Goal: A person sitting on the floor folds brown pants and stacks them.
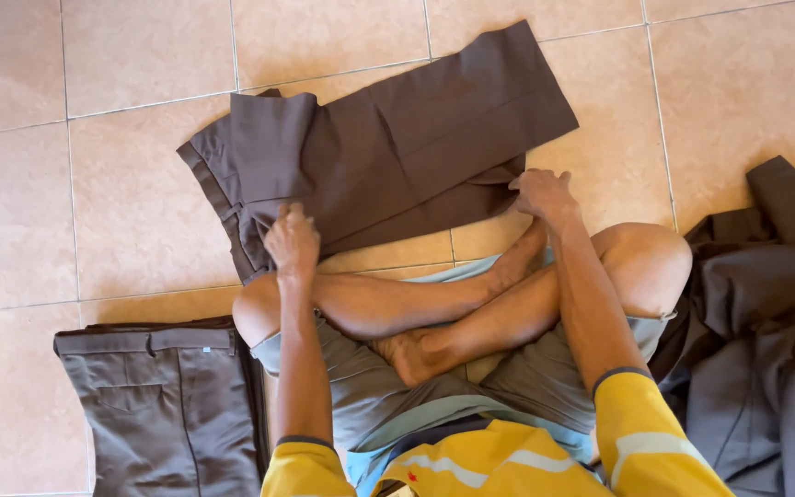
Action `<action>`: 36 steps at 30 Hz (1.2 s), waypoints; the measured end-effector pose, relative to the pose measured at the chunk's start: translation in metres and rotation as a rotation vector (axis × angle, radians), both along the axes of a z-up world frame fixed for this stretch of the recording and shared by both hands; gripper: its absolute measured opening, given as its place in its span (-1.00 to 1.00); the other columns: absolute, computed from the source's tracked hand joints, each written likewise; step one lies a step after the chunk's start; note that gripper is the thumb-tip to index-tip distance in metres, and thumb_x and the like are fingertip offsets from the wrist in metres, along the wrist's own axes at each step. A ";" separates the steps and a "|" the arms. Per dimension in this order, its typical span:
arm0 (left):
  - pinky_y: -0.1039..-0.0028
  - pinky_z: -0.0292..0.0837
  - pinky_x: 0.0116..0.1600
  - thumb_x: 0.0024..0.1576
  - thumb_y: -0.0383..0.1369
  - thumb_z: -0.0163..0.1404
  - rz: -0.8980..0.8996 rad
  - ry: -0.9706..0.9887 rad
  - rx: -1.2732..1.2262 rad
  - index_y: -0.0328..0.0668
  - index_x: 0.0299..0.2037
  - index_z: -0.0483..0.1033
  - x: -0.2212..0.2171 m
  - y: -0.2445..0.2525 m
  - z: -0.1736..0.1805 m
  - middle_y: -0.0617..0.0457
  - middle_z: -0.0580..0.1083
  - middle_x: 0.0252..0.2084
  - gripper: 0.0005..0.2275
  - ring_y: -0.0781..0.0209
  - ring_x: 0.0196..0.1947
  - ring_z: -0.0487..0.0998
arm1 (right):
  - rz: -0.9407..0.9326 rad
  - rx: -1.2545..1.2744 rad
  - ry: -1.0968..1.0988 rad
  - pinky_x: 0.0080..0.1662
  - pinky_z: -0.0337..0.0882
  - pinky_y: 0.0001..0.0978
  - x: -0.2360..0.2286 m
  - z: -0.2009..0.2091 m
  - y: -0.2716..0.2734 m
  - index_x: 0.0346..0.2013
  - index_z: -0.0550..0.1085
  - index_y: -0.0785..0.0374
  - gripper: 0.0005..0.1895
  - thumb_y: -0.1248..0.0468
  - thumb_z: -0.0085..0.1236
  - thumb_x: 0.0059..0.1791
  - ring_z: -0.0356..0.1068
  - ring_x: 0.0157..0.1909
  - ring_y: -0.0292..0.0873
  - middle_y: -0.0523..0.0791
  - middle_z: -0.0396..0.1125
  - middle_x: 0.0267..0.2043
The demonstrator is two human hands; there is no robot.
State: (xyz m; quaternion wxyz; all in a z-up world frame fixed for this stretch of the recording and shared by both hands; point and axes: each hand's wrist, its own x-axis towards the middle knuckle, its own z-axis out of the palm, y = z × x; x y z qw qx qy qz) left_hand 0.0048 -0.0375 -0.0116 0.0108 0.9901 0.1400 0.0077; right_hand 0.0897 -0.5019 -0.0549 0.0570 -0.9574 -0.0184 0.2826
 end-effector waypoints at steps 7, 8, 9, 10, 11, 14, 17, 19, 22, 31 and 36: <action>-0.36 0.08 0.38 0.14 -0.19 0.19 -0.112 0.313 -0.318 0.17 0.45 0.24 0.026 -0.024 -0.058 -0.25 0.05 0.54 -0.36 -0.29 0.50 0.12 | 0.043 0.223 0.167 0.33 0.07 0.46 -0.019 0.058 0.001 -0.02 0.66 0.05 -0.61 0.03 0.03 0.00 0.41 0.23 0.29 0.06 0.51 0.12; -0.34 0.09 0.38 0.13 -0.16 0.19 -0.104 0.337 -0.313 0.20 0.45 0.26 0.030 -0.017 -0.054 -0.20 0.06 0.55 -0.36 -0.22 0.50 0.12 | -0.023 0.360 0.084 0.27 0.17 0.41 -0.021 0.074 -0.002 -0.16 0.67 0.12 -0.61 0.00 -0.02 0.03 0.41 0.14 0.38 0.15 0.52 0.00; -0.33 0.10 0.38 0.12 -0.12 0.20 -0.097 0.364 -0.302 0.22 0.45 0.27 0.035 -0.007 -0.049 -0.16 0.06 0.55 -0.36 -0.16 0.51 0.12 | -0.093 0.501 0.000 0.20 0.26 0.37 -0.023 0.089 -0.002 -0.30 0.68 0.19 -0.54 -0.02 -0.08 0.05 0.42 0.05 0.47 0.23 0.52 -0.11; -0.33 0.10 0.38 0.12 -0.12 0.20 -0.104 0.368 -0.299 0.22 0.45 0.27 0.032 -0.006 -0.047 -0.16 0.06 0.55 -0.36 -0.16 0.51 0.12 | -0.101 0.502 0.001 0.20 0.26 0.37 -0.008 0.052 -0.011 -0.30 0.68 0.19 -0.54 -0.02 -0.08 0.05 0.42 0.05 0.47 0.23 0.52 -0.11; -0.33 0.09 0.38 0.14 -0.17 0.19 -0.120 0.350 -0.306 0.18 0.46 0.26 0.028 -0.004 -0.044 -0.19 0.05 0.55 -0.36 -0.19 0.51 0.11 | -0.197 0.379 -0.185 0.08 0.37 0.27 0.005 0.014 -0.020 -0.18 0.58 0.18 -0.68 0.05 -0.01 0.05 0.46 -0.01 0.37 0.18 0.48 -0.14; -0.36 0.03 0.40 0.14 -0.24 0.18 -0.134 0.329 -0.293 0.09 0.48 0.20 0.019 -0.011 -0.040 -0.26 0.02 0.55 -0.34 -0.24 0.52 0.06 | -0.353 0.257 -0.375 0.04 0.45 0.24 0.016 -0.009 -0.019 0.20 0.22 0.25 -0.55 0.24 0.08 0.06 0.46 0.01 0.36 0.22 0.29 0.03; -0.39 -0.07 0.42 0.12 -0.21 0.19 -0.107 0.320 -0.265 0.05 0.50 0.13 0.018 -0.021 -0.049 -0.29 -0.03 0.56 -0.28 -0.27 0.54 -0.02 | -0.391 0.217 -0.413 0.05 0.47 0.22 0.026 -0.031 -0.023 0.37 0.13 0.21 -0.39 0.33 0.11 0.07 0.45 -0.01 0.40 0.18 0.13 0.11; -0.42 -0.12 0.43 0.11 -0.15 0.19 -0.082 0.315 -0.259 0.05 0.51 0.10 0.020 -0.026 -0.060 -0.29 -0.06 0.57 -0.26 -0.28 0.55 -0.06 | -0.368 0.171 -0.444 -0.03 0.52 0.14 0.035 -0.050 -0.027 0.29 0.29 0.10 -0.50 0.30 0.13 0.06 0.48 -0.10 0.35 0.05 0.12 0.01; -0.45 -0.19 0.43 0.08 -0.11 0.21 -0.053 0.326 -0.238 0.03 0.50 0.04 0.020 -0.030 -0.068 -0.30 -0.12 0.57 -0.20 -0.31 0.56 -0.11 | -0.358 0.240 -0.524 -0.06 0.53 0.04 0.032 -0.036 -0.006 0.02 0.40 0.18 -0.68 0.36 0.21 -0.02 0.50 -0.13 0.29 0.05 0.22 -0.12; -0.45 -0.22 0.43 0.12 -0.11 0.16 -0.065 0.328 -0.272 -0.01 0.50 -0.01 0.019 -0.027 -0.056 -0.30 -0.15 0.57 -0.22 -0.35 0.55 -0.13 | 0.543 0.294 -0.209 0.34 0.12 0.32 -0.036 0.030 0.108 0.60 -0.25 0.04 -0.03 0.26 0.14 0.06 -0.01 0.52 0.28 0.16 -0.09 0.57; -0.38 -0.14 0.46 0.10 -0.10 0.18 -0.038 0.356 -0.328 0.10 0.45 0.06 0.023 -0.019 -0.038 -0.19 -0.14 0.59 -0.27 -0.22 0.57 -0.12 | 0.025 -0.081 -0.288 0.32 -0.11 0.62 0.002 -0.015 0.020 0.57 0.05 0.11 -0.30 0.16 -0.03 0.14 0.03 0.52 0.27 0.10 -0.08 0.60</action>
